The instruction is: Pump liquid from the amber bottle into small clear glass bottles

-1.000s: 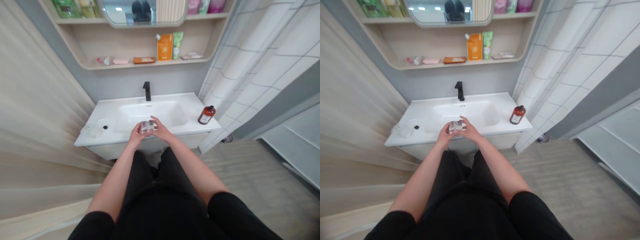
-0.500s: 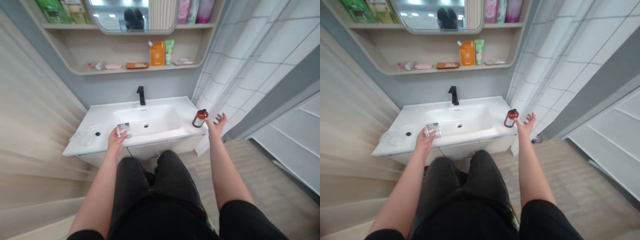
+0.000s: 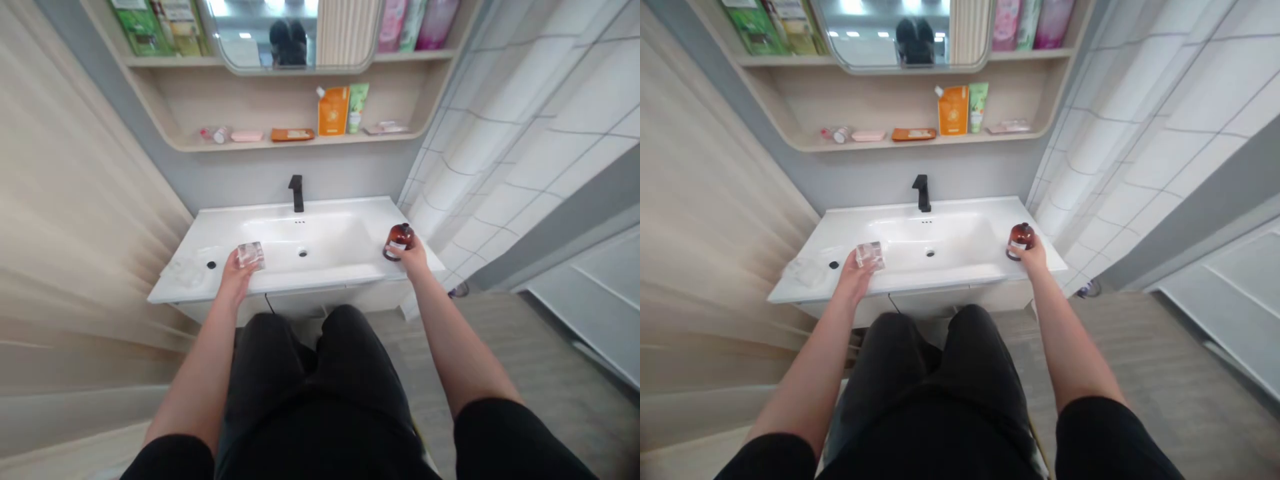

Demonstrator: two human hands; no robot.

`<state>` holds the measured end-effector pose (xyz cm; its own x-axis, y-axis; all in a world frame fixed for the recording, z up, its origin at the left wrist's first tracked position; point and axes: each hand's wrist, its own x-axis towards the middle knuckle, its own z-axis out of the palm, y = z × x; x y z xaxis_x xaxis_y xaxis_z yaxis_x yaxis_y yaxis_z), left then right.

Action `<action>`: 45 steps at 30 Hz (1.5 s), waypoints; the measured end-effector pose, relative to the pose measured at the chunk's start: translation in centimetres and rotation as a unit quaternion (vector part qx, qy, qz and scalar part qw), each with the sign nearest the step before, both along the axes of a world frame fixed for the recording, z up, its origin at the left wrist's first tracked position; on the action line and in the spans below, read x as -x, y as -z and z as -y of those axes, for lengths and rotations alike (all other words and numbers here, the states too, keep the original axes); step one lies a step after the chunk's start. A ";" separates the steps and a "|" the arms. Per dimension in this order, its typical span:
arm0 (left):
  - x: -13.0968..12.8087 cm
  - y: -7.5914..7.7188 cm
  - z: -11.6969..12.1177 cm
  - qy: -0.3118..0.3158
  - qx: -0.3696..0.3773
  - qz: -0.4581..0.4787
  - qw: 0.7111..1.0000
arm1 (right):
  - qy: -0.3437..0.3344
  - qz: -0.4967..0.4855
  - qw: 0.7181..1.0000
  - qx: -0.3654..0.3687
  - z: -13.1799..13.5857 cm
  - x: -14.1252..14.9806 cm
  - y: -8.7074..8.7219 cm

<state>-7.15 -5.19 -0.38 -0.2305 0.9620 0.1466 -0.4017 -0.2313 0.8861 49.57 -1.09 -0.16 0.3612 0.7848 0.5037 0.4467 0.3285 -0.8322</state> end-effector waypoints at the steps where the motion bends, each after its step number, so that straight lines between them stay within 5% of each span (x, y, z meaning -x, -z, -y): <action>1: 0.1 0.1 -0.3 0.007 0.005 0.007 1.000 | -0.028 -0.035 0.999 0.025 -0.2 1.5 -0.1; 5: 0.0 0.4 -1.6 0.018 0.003 0.015 1.000 | -0.133 -0.145 0.977 0.087 -0.8 8.6 -0.6; 10: -1.1 0.5 -3.1 0.009 -0.014 0.024 1.000 | -0.248 -0.171 0.943 0.143 -1.3 17.1 -1.0; 18: -2.8 -0.1 -4.3 0.036 0.020 0.036 0.999 | -0.315 -0.183 0.910 0.197 -3.0 24.5 -0.1; 25: -4.6 0.3 -4.6 0.073 0.002 0.042 0.996 | -0.331 -0.192 0.901 0.204 -3.0 27.1 0.4; 36: -6.6 2.8 -5.3 0.061 0.024 0.037 0.997 | -0.363 -0.174 0.891 0.210 -2.6 26.9 1.2; 45: -6.9 3.0 -5.6 0.067 0.033 0.033 0.997 | -0.357 -0.146 0.898 0.209 -3.5 27.1 2.4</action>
<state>-0.24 0.42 -3.36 -0.1063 0.9918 0.0712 -0.4837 -0.1142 0.8678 22.51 2.43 -2.54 -0.2417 0.9674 0.0757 -0.0112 0.0752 -0.9971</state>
